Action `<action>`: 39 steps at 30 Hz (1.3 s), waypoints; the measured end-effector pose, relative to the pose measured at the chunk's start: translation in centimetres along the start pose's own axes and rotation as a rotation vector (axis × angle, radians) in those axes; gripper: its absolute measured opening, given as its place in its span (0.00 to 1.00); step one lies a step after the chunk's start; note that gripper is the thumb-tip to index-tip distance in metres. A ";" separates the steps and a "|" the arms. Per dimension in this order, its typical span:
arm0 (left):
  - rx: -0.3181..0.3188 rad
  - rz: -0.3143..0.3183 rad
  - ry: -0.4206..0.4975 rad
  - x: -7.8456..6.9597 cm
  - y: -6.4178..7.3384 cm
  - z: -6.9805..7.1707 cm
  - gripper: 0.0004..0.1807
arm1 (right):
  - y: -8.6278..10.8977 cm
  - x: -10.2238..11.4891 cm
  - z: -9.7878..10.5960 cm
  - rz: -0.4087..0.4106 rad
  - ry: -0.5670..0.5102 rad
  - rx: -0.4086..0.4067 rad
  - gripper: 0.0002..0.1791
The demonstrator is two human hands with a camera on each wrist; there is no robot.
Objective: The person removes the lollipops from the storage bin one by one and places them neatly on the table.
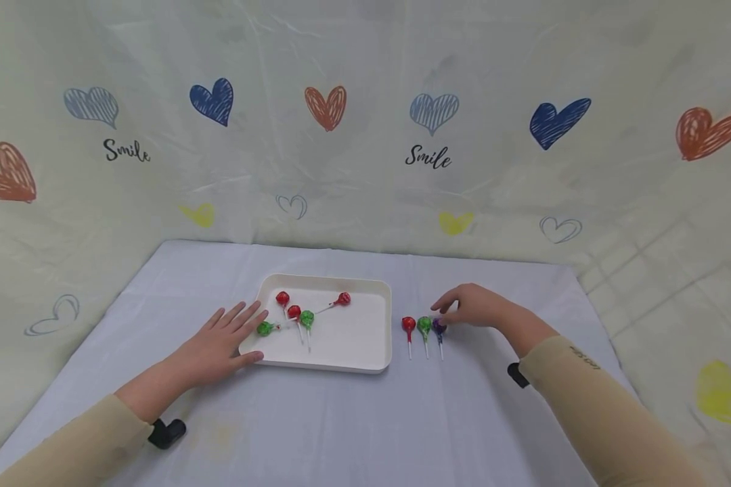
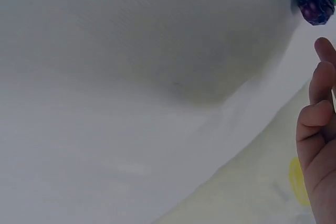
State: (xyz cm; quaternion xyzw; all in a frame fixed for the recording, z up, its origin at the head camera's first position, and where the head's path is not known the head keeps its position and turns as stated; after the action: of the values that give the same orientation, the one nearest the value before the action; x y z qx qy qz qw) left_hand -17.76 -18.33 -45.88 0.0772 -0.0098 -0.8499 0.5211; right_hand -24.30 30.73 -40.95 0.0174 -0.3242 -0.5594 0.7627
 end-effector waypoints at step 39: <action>0.007 -0.020 -0.006 0.2 -0.1 -0.1 0.49 | -8.1 15.6 -1.0 0.226 -0.005 0.019 0.18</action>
State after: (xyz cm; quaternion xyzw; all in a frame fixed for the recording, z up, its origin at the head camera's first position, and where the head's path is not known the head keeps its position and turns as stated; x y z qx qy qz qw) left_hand -17.89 -18.46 -45.96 0.0763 -0.0136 -0.8553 0.5123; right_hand -28.03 13.92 -37.47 -0.0136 -0.3313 -0.4670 0.8197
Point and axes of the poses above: each hand's wrist, its own y-axis away from the middle knuckle, its own z-axis out of the back of the hand, x = y × z, the point moved 2 cm from there along -y, towards the middle knuckle, and after that the axes turned 2 degrees about -y, right-handed, at the moved point
